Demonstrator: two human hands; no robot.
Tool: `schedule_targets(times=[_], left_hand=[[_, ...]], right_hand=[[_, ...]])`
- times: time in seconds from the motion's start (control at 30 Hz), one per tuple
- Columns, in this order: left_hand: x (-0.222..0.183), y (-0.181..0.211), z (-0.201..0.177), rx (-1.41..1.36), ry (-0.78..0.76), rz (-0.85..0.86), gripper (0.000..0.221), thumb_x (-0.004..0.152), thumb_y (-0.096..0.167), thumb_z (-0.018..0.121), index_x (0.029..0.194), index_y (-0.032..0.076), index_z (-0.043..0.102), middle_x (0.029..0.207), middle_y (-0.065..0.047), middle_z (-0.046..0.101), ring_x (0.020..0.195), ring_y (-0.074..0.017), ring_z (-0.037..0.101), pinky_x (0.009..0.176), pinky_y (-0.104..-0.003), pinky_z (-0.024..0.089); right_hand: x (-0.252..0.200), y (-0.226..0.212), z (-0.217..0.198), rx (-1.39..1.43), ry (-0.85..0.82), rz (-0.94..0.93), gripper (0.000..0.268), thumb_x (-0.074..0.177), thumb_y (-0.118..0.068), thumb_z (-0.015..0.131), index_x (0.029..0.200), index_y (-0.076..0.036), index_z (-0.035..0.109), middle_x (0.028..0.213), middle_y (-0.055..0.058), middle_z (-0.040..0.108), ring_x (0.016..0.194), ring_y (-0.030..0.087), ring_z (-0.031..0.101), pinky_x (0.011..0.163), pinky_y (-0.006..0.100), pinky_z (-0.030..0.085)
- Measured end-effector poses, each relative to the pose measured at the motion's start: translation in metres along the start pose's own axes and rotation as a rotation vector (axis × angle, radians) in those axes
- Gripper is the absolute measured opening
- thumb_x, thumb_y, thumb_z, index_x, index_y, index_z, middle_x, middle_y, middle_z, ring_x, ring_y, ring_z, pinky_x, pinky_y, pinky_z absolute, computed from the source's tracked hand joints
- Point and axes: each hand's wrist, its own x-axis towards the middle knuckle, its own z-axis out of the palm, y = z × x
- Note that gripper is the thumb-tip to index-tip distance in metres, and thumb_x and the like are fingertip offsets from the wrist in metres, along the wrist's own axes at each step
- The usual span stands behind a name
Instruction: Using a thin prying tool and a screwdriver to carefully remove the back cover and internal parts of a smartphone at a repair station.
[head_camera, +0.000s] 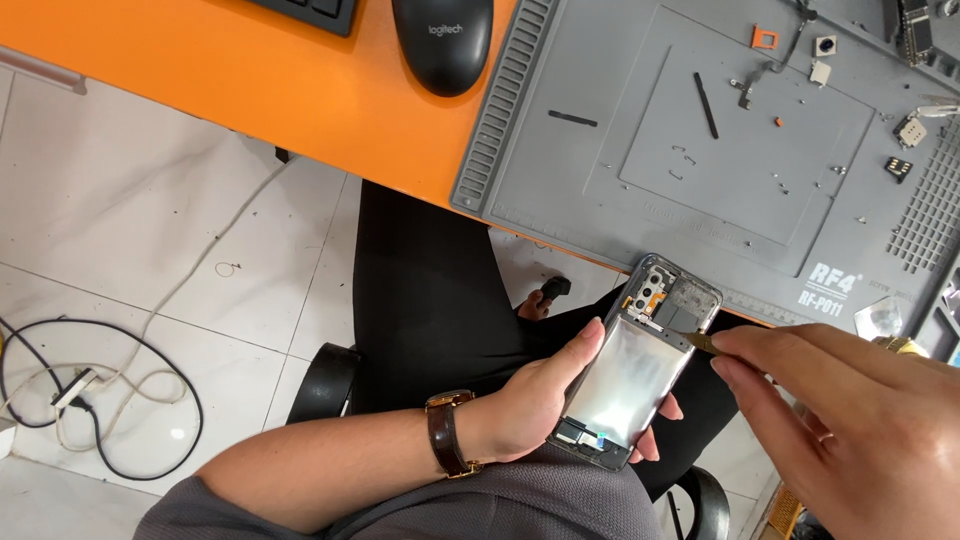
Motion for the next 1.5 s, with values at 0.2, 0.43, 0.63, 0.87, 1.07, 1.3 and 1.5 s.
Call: schedule_targets(times=[0.2, 0.43, 0.63, 0.87, 1.07, 1.3, 1.5], left_hand=[[0.000, 0.002, 0.003, -0.007, -0.007, 0.023, 0.079, 0.121, 0.065, 0.027, 0.158, 0.000, 0.051, 0.131, -0.020, 0.068, 0.096, -0.0309, 0.073, 0.090, -0.043, 0.061], [0.001, 0.002, 0.004, 0.026, 0.013, 0.036, 0.079, 0.121, 0.064, 0.025, 0.156, -0.002, 0.052, 0.128, -0.022, 0.069, 0.095, -0.0321, 0.073, 0.088, -0.043, 0.060], [-0.001, 0.005, 0.006, 0.050, 0.028, 0.026, 0.079, 0.119, 0.063, 0.026, 0.156, -0.001, 0.053, 0.128, -0.021, 0.069, 0.095, -0.0316, 0.073, 0.089, -0.043, 0.061], [0.000, 0.005, 0.007, 0.041, 0.049, 0.020, 0.080, 0.118, 0.063, 0.027, 0.150, -0.003, 0.056, 0.128, -0.023, 0.069, 0.094, -0.0318, 0.073, 0.091, -0.043, 0.060], [-0.001, 0.004, 0.005, 0.032, 0.039, 0.016, 0.081, 0.118, 0.065, 0.027, 0.148, -0.005, 0.057, 0.129, -0.022, 0.069, 0.095, -0.0316, 0.073, 0.092, -0.043, 0.060], [-0.003, 0.007, 0.004, 0.081, -0.008, -0.035, 0.092, 0.118, 0.071, 0.020, 0.134, -0.007, 0.066, 0.104, -0.026, 0.074, 0.093, -0.0287, 0.072, 0.096, -0.038, 0.058], [-0.002, 0.005, 0.004, 0.048, 0.009, -0.003, 0.087, 0.118, 0.068, 0.025, 0.138, -0.007, 0.063, 0.119, -0.022, 0.072, 0.095, -0.0303, 0.073, 0.094, -0.042, 0.059]], right_hand=[[-0.008, 0.005, 0.005, -0.107, -0.011, 0.013, 0.013, 0.101, -0.025, 0.076, 0.110, -0.020, 0.083, 0.102, -0.008, 0.083, 0.037, 0.014, 0.056, 0.053, 0.031, 0.051], [-0.014, 0.007, 0.016, -0.242, 0.057, -0.002, 0.008, 0.110, -0.026, 0.074, 0.112, -0.025, 0.082, 0.103, -0.017, 0.081, 0.078, 0.011, 0.074, 0.055, 0.030, 0.048], [-0.028, 0.012, 0.028, -0.483, 0.014, 0.103, 0.040, 0.122, -0.043, 0.069, 0.085, -0.029, 0.063, 0.064, -0.010, 0.054, 0.054, 0.016, 0.053, 0.051, 0.036, 0.031], [-0.007, 0.000, 0.011, -0.696, -0.095, -0.044, 0.031, 0.100, -0.032, 0.055, 0.128, -0.042, 0.064, 0.103, -0.021, 0.064, 0.055, 0.013, 0.067, 0.038, 0.032, 0.039], [-0.004, -0.004, 0.008, -0.553, -0.140, -0.031, 0.035, 0.104, -0.037, 0.054, 0.138, -0.043, 0.063, 0.102, -0.020, 0.067, 0.052, 0.017, 0.071, 0.037, 0.037, 0.045], [-0.005, -0.002, 0.006, -0.466, -0.070, -0.028, 0.037, 0.105, -0.058, 0.059, 0.133, -0.037, 0.072, 0.119, -0.019, 0.071, 0.064, 0.015, 0.076, 0.042, 0.031, 0.043], [-0.005, -0.002, 0.007, -0.385, -0.021, -0.020, 0.039, 0.105, -0.052, 0.063, 0.136, -0.032, 0.074, 0.119, -0.017, 0.076, 0.066, 0.021, 0.076, 0.044, 0.031, 0.045]])
